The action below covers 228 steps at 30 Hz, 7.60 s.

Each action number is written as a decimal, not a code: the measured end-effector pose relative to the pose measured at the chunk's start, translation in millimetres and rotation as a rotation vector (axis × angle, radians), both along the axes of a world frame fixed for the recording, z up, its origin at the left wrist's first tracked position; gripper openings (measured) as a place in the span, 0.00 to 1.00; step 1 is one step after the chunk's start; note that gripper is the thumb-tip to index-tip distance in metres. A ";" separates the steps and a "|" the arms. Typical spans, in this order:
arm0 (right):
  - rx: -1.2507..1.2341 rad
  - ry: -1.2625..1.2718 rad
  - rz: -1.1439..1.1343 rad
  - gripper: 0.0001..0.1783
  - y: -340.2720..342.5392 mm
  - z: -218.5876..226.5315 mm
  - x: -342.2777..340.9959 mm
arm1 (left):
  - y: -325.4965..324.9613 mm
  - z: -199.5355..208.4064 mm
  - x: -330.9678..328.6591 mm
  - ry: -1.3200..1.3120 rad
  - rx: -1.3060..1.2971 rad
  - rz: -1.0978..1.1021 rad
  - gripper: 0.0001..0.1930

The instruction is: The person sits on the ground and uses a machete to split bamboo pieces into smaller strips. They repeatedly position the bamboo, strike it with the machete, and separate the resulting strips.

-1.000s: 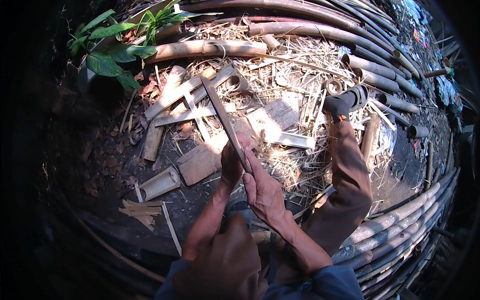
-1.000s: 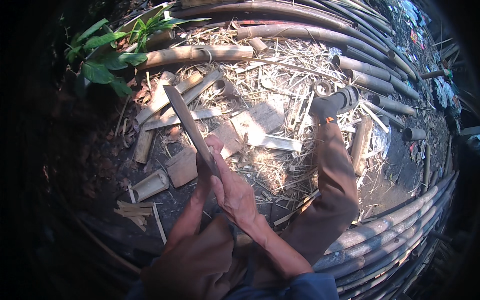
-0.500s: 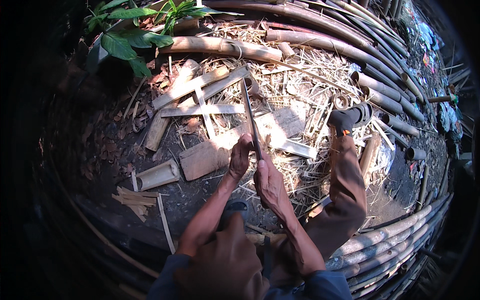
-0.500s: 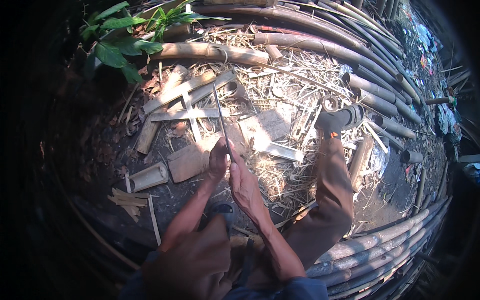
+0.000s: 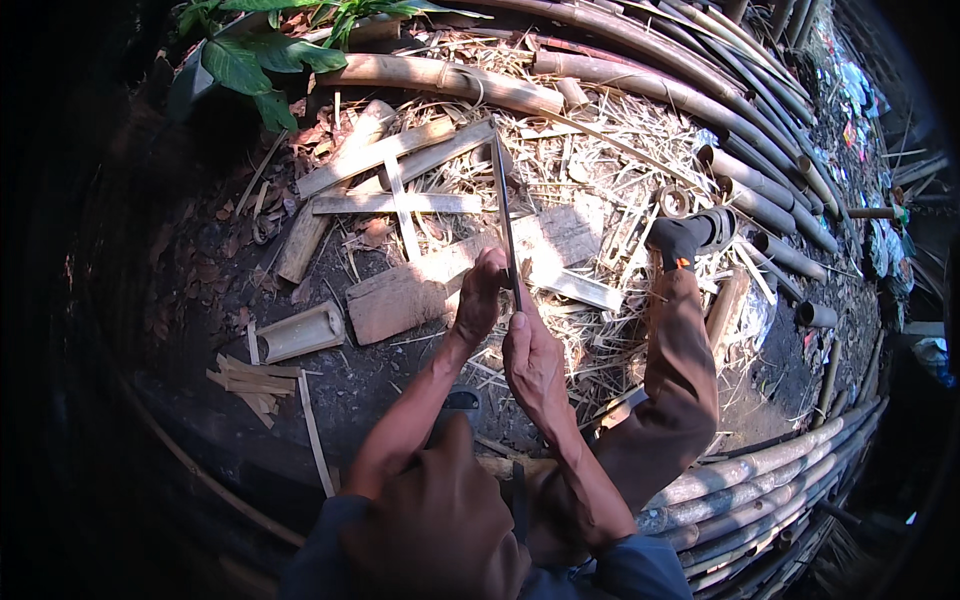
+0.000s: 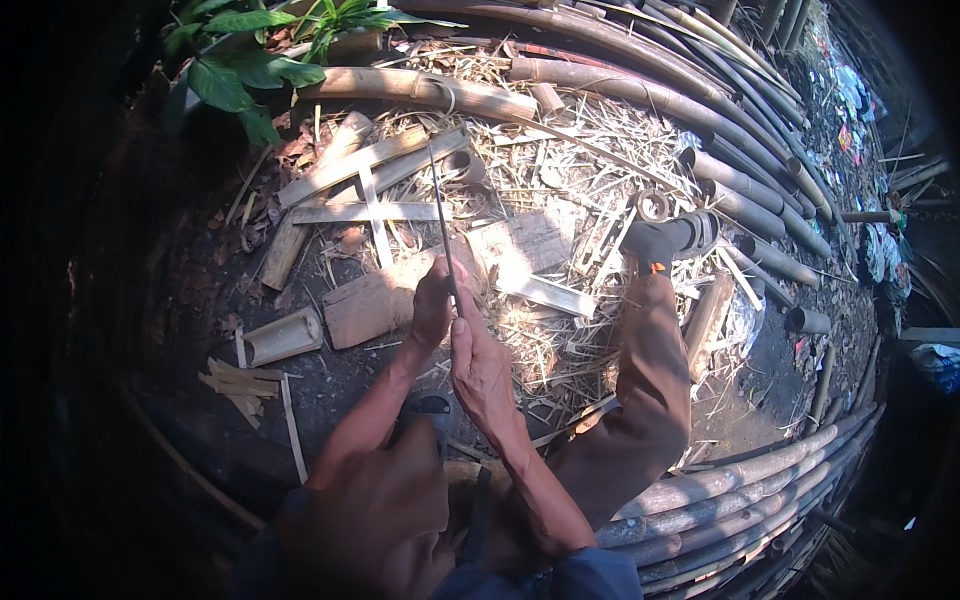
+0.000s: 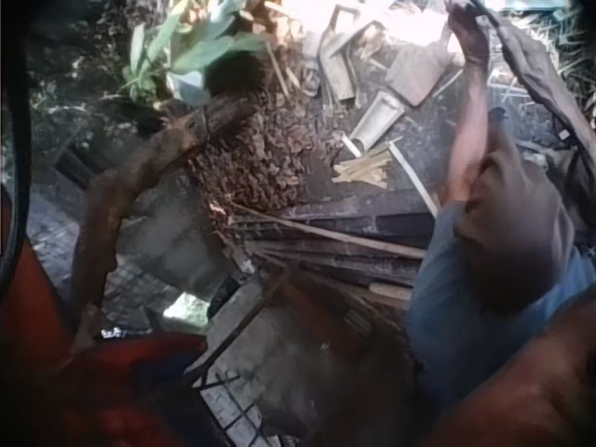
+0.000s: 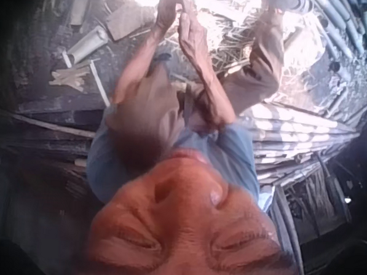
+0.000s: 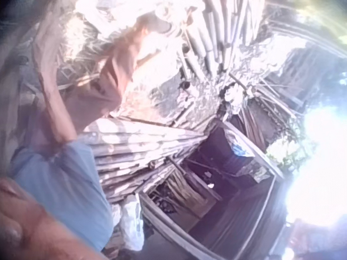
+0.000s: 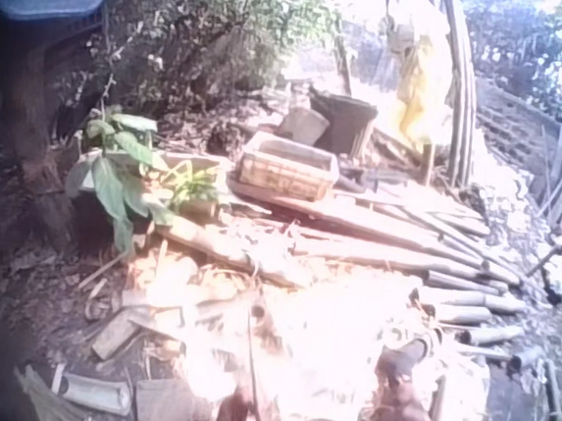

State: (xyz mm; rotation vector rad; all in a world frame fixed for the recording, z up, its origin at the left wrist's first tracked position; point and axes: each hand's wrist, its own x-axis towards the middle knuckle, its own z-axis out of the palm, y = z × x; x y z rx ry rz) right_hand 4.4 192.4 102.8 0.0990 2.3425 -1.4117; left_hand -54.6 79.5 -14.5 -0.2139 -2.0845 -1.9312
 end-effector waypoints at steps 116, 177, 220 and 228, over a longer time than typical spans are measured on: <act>-0.075 0.051 0.008 0.26 -29.6 -108.5 -5.3 | -59.7 25.3 -22.0 -0.073 -0.486 0.074 0.13; -0.162 -0.002 -0.004 0.23 -5.8 -152.6 82.3 | -82.0 48.0 36.0 -0.346 -0.813 0.431 0.24; -0.169 -0.156 -0.099 0.26 7.8 -148.4 86.2 | -73.4 36.8 56.1 -0.676 0.015 0.354 0.20; -0.141 -0.110 -0.043 0.29 8.1 -142.3 87.9 | -73.8 46.7 54.0 -0.665 -0.062 0.292 0.20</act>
